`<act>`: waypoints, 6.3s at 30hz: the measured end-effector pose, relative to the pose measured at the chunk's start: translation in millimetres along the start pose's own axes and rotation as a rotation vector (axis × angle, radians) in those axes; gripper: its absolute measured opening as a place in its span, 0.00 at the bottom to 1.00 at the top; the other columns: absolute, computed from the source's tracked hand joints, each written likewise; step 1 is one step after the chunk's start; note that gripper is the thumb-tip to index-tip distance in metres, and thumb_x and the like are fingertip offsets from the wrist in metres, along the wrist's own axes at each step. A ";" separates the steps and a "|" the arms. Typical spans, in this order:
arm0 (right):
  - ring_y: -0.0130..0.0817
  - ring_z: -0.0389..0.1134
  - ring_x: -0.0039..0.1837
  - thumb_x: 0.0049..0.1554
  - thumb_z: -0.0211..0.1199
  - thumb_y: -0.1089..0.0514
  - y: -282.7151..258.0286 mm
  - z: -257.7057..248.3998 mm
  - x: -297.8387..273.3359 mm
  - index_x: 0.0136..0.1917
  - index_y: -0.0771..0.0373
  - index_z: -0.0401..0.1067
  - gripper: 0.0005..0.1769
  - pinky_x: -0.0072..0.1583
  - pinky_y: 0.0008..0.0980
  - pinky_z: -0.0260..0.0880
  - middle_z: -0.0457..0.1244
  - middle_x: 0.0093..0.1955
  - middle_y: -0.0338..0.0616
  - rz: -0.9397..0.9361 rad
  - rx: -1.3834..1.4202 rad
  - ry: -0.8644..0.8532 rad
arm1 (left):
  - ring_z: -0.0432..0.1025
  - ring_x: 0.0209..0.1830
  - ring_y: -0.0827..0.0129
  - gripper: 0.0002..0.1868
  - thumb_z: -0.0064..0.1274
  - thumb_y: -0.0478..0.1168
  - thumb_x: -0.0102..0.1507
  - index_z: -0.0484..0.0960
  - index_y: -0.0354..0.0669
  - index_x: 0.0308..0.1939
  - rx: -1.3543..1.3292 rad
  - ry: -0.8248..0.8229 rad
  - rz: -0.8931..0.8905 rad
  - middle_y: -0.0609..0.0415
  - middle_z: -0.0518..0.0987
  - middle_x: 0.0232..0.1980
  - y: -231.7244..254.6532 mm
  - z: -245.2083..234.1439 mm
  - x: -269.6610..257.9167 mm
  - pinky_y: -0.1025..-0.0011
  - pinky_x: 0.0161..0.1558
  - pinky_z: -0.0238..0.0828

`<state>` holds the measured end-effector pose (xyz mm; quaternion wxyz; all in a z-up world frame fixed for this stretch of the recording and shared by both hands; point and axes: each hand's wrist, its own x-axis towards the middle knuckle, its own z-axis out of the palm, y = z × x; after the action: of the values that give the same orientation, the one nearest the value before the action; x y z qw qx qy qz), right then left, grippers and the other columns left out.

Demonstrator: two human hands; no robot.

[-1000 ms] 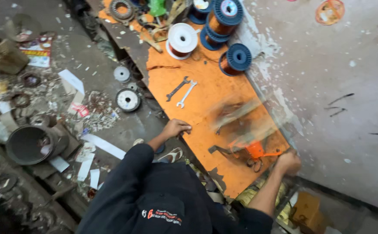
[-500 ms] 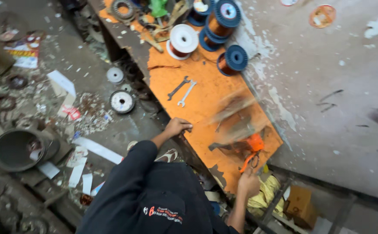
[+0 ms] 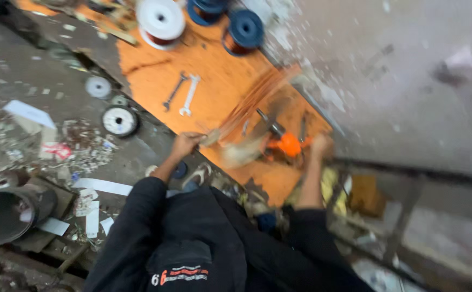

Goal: The person operates a motorized coil winding machine to wrap copper wire onto a spool. They guide the wire with their hands to ensure even distribution and occasionally use pliers to cut the wire.

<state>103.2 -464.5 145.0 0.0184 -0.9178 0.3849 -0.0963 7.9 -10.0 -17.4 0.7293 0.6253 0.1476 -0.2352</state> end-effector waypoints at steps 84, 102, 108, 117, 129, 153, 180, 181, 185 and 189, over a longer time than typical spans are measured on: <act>0.62 0.73 0.48 0.55 0.57 0.45 3.5 20.0 -48.9 0.44 0.66 0.79 0.22 0.47 0.59 0.70 0.69 0.44 0.62 -0.018 0.090 -0.181 | 0.69 0.14 0.75 0.14 0.61 0.42 0.63 0.89 0.37 0.47 -0.007 0.001 0.003 0.51 0.87 0.34 25.6 -0.9 -17.2 0.74 0.17 0.65; 0.61 0.66 0.31 0.63 0.58 0.39 54.4 -58.9 -40.0 0.32 0.65 0.77 0.31 0.35 0.57 0.58 0.65 0.29 0.58 0.009 0.219 0.263 | 0.71 0.17 0.77 0.13 0.62 0.42 0.63 0.90 0.38 0.46 0.018 0.028 -0.009 0.53 0.88 0.34 29.6 -1.5 -17.1 0.74 0.17 0.66; 0.58 0.74 0.46 0.62 0.53 0.40 6.9 6.9 -9.5 0.42 0.64 0.82 0.28 0.45 0.55 0.71 0.71 0.43 0.58 -0.037 0.046 -0.066 | 0.70 0.15 0.74 0.13 0.61 0.42 0.63 0.90 0.39 0.48 0.053 0.036 0.014 0.48 0.85 0.32 20.9 -5.8 -15.9 0.73 0.17 0.66; 0.63 0.70 0.48 0.62 0.47 0.37 60.4 0.1 -195.0 0.44 0.59 0.80 0.29 0.50 0.58 0.68 0.70 0.43 0.58 -0.161 0.155 -0.165 | 0.67 0.12 0.73 0.13 0.60 0.41 0.64 0.89 0.36 0.46 -0.021 -0.015 0.010 0.51 0.88 0.35 29.7 -5.7 -24.2 0.73 0.17 0.65; 0.61 0.68 0.33 0.64 0.55 0.38 52.4 -57.6 -26.6 0.36 0.66 0.79 0.31 0.38 0.57 0.63 0.67 0.32 0.60 0.031 0.199 0.184 | 0.70 0.16 0.79 0.15 0.60 0.43 0.64 0.89 0.36 0.47 0.017 -0.009 -0.001 0.54 0.88 0.36 27.4 -3.5 -17.3 0.74 0.18 0.67; 0.62 0.66 0.32 0.63 0.57 0.36 71.1 -70.6 -85.0 0.32 0.68 0.78 0.35 0.37 0.57 0.58 0.65 0.29 0.60 -0.030 0.143 0.299 | 0.72 0.17 0.77 0.12 0.60 0.41 0.63 0.90 0.37 0.46 0.014 0.005 0.008 0.51 0.88 0.34 29.9 -1.7 -18.3 0.74 0.18 0.69; 0.63 0.66 0.35 0.64 0.58 0.38 59.4 -74.2 -72.3 0.34 0.68 0.78 0.32 0.39 0.59 0.58 0.67 0.33 0.62 0.040 0.194 0.273 | 0.72 0.17 0.79 0.12 0.60 0.41 0.64 0.90 0.37 0.46 0.012 -0.005 0.033 0.53 0.88 0.36 28.1 -2.7 -14.2 0.74 0.18 0.69; 0.63 0.67 0.35 0.64 0.57 0.38 51.9 -68.9 -50.2 0.35 0.68 0.77 0.32 0.39 0.58 0.59 0.67 0.33 0.62 0.098 0.239 0.218 | 0.72 0.18 0.80 0.12 0.61 0.42 0.64 0.90 0.36 0.45 0.025 0.001 0.025 0.53 0.88 0.36 28.1 -3.1 -17.5 0.74 0.18 0.68; 0.62 0.70 0.38 0.60 0.55 0.34 19.2 -27.4 4.4 0.37 0.65 0.79 0.33 0.38 0.59 0.63 0.68 0.36 0.59 0.174 0.193 0.097 | 0.70 0.15 0.75 0.13 0.60 0.42 0.63 0.89 0.37 0.46 0.011 0.004 0.011 0.52 0.88 0.35 33.2 -1.6 -20.5 0.73 0.17 0.65; 0.63 0.71 0.44 0.67 0.50 0.34 5.9 12.5 -34.8 0.40 0.66 0.79 0.35 0.45 0.59 0.67 0.69 0.39 0.61 -0.077 0.059 -0.075 | 0.70 0.16 0.75 0.13 0.60 0.42 0.63 0.89 0.39 0.47 0.009 0.011 -0.004 0.51 0.87 0.34 36.3 -1.8 -22.9 0.73 0.17 0.67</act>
<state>77.6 -444.4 126.5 0.0563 -0.9338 0.3455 -0.0740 7.8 -0.7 24.5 0.7253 0.6294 0.1518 -0.2340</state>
